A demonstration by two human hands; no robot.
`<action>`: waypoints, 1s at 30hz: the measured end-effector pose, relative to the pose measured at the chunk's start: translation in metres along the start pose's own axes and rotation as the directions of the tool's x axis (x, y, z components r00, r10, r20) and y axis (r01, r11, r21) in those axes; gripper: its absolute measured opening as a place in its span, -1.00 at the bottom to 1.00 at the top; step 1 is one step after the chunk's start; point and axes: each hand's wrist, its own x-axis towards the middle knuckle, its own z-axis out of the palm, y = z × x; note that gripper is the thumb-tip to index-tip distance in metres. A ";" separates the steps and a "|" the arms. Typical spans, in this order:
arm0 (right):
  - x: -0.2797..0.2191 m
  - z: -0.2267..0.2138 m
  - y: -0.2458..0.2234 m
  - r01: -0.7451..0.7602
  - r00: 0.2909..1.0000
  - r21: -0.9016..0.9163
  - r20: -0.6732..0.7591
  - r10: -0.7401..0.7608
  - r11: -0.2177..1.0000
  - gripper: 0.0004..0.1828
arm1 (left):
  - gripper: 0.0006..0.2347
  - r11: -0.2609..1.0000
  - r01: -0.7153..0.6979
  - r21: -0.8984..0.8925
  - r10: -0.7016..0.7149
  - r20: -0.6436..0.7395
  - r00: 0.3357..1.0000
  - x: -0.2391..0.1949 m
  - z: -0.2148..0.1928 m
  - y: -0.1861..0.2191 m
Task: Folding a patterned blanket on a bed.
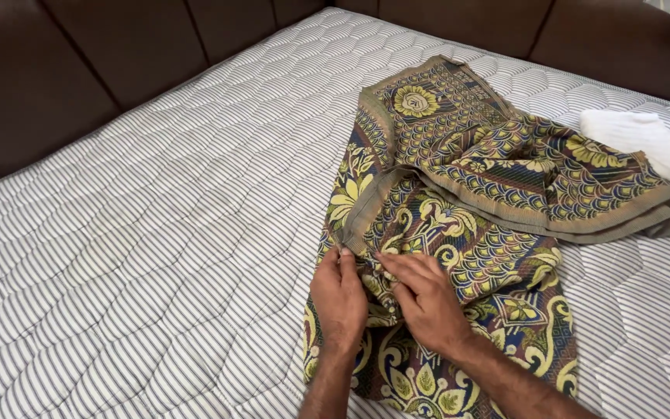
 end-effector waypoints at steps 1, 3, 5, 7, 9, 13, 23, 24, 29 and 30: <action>0.003 -0.003 -0.002 -0.001 1.000 -0.002 -0.001 0.001 1.000 -0.46 | -0.70 1.000 0.000 -0.001 0.000 0.002 1.000 -0.001 0.001 0.000; 0.008 -0.009 -0.007 -0.069 0.997 -0.093 0.025 0.071 0.993 -0.46 | -0.71 0.983 -0.067 0.174 0.069 -0.007 0.998 -0.002 0.002 0.000; 0.015 -0.016 -0.020 -0.086 0.996 -0.024 0.009 0.086 0.996 -0.43 | -0.73 0.960 -0.221 0.171 0.230 -0.032 0.973 0.002 0.011 -0.021; 0.020 -0.019 -0.026 -0.096 0.995 0.047 -0.007 0.097 0.994 -0.39 | -0.75 0.912 -0.373 0.174 0.387 -0.059 0.920 0.002 0.014 -0.024; 0.022 -0.016 -0.026 -0.086 0.996 0.078 -0.031 0.089 0.993 -0.49 | -0.78 0.943 -0.317 0.097 0.322 -0.034 0.946 -0.004 0.011 -0.011; 0.019 -0.018 -0.035 -0.118 0.989 0.187 -0.070 0.134 0.975 -0.53 | -0.80 0.947 -0.321 0.012 0.320 0.016 0.947 -0.012 0.004 0.004; 0.017 -0.021 -0.044 -0.075 0.995 0.056 -0.063 0.078 0.996 -0.49 | -0.82 0.971 -0.210 0.115 0.212 -0.008 0.977 -0.013 0.006 -0.001; 0.016 -0.019 -0.045 -0.074 0.997 0.019 -0.037 0.074 0.997 -0.50 | -0.80 0.974 -0.194 0.119 0.199 -0.029 0.980 -0.014 0.005 0.000; 0.008 -0.012 -0.035 -0.069 0.998 -0.032 -0.008 0.068 0.997 -0.66 | -0.69 0.989 -0.119 0.085 0.117 0.022 0.993 -0.017 -0.002 0.015; 0.005 -0.011 -0.033 -0.026 0.999 -0.072 -0.022 0.025 0.997 -0.76 | -0.64 0.978 -0.101 0.182 0.102 0.004 0.995 -0.018 -0.004 0.022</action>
